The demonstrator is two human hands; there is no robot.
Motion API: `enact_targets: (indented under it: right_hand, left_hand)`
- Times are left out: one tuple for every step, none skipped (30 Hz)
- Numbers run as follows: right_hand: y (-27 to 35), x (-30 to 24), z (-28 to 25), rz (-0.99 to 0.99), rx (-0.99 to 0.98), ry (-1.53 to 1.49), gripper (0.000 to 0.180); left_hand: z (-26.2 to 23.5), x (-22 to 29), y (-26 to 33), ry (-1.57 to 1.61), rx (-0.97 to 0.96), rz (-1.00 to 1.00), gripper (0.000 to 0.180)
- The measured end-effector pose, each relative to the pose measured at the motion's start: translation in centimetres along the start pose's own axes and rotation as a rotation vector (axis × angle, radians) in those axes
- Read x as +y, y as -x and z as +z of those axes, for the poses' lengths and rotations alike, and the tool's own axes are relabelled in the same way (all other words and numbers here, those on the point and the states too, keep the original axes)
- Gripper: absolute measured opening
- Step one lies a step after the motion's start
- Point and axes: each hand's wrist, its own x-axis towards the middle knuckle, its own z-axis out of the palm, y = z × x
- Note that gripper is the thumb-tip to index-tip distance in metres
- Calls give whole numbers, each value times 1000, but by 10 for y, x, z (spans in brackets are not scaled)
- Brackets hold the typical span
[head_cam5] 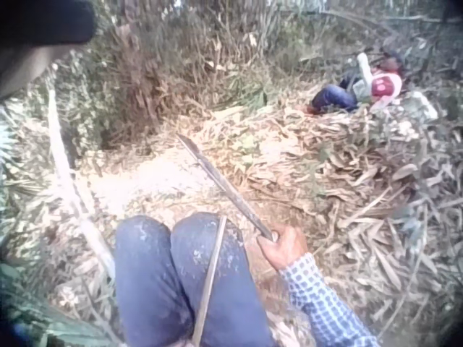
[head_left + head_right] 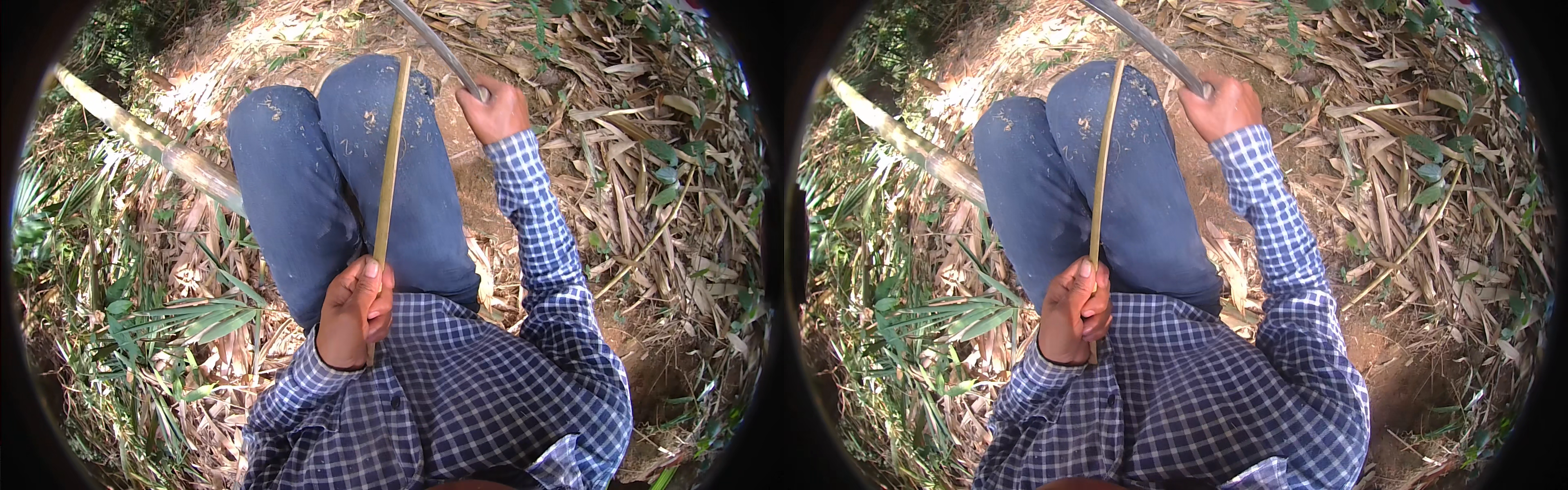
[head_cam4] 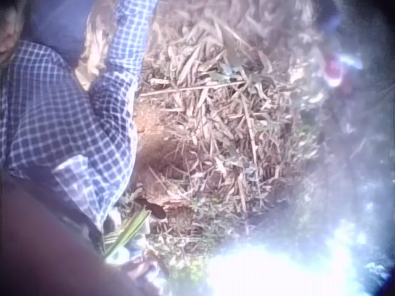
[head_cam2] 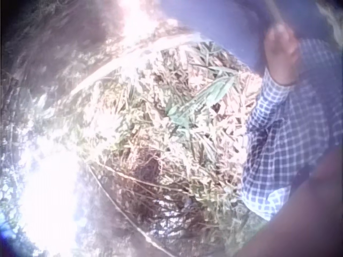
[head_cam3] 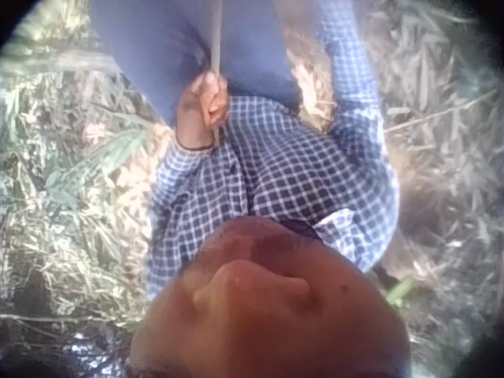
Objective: The person sits cross-legged on the ground in a bamboo grove and uses a large knife to shave a long, thin strip of bamboo. They hold the bamboo strip against their leg and repeatedly scrape the blade along its length to smooth or thin it.
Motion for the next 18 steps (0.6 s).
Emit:
enact_targets:
  right_hand:
    - [8,7,0,-47,24,-20,29]
    - [22,3,-2,-111,5,-64,26]
    - [39,-2,-7,-170,-13,-109,24]
    - [54,-6,-11,-227,-31,-155,22]
    - [69,-11,-16,-318,-35,-124,20]
    - [81,-17,-20,-410,-34,-91,19]
    - [87,-20,-21,-501,-33,-58,19]
    - [88,-19,-22,-532,-21,-77,20]
    - [88,-18,-23,-563,-8,-95,22]
    - [88,-17,-24,-596,4,-114,24]
    - [83,-13,-25,-573,-19,-45,24]
    - [81,-11,-24,-545,-15,-45,24]
    - [81,-11,-21,-517,-12,-45,23]
    - [78,-13,-17,-500,-12,-52,23]
    - [80,-20,-21,-519,11,-32,25]
    - [82,-21,-23,-545,7,-40,26]
    - [87,-22,-22,-561,0,-50,26]
    - [89,-22,-22,-577,-6,-60,27]
  left_hand:
    - [-2,2,-2,6,-12,4,35]
    - [-4,1,-4,21,-16,-1,35]
    - [-5,1,-7,61,-36,7,35]
    - [-6,2,-13,102,-57,15,35]
    - [-6,3,-17,135,-86,20,35]
    - [-5,5,-18,166,-85,-1,35]
    - [-3,7,-19,197,-84,-22,35]
    - [-1,9,-20,225,-88,-42,34]
    - [-1,9,-20,223,-91,-40,35]
    - [-2,8,-19,223,-93,-38,35]
    - [-2,7,-18,222,-94,-35,35]
    - [-2,8,-19,236,-99,-30,35]
    - [-1,8,-20,251,-104,-25,36]
    - [-2,10,-21,269,-100,-10,36]
    - [-1,10,-19,266,-97,-10,37]
    - [0,9,-17,263,-93,-11,37]
    - [0,7,-15,257,-87,-20,37]
    - [0,6,-14,254,-86,-11,37]
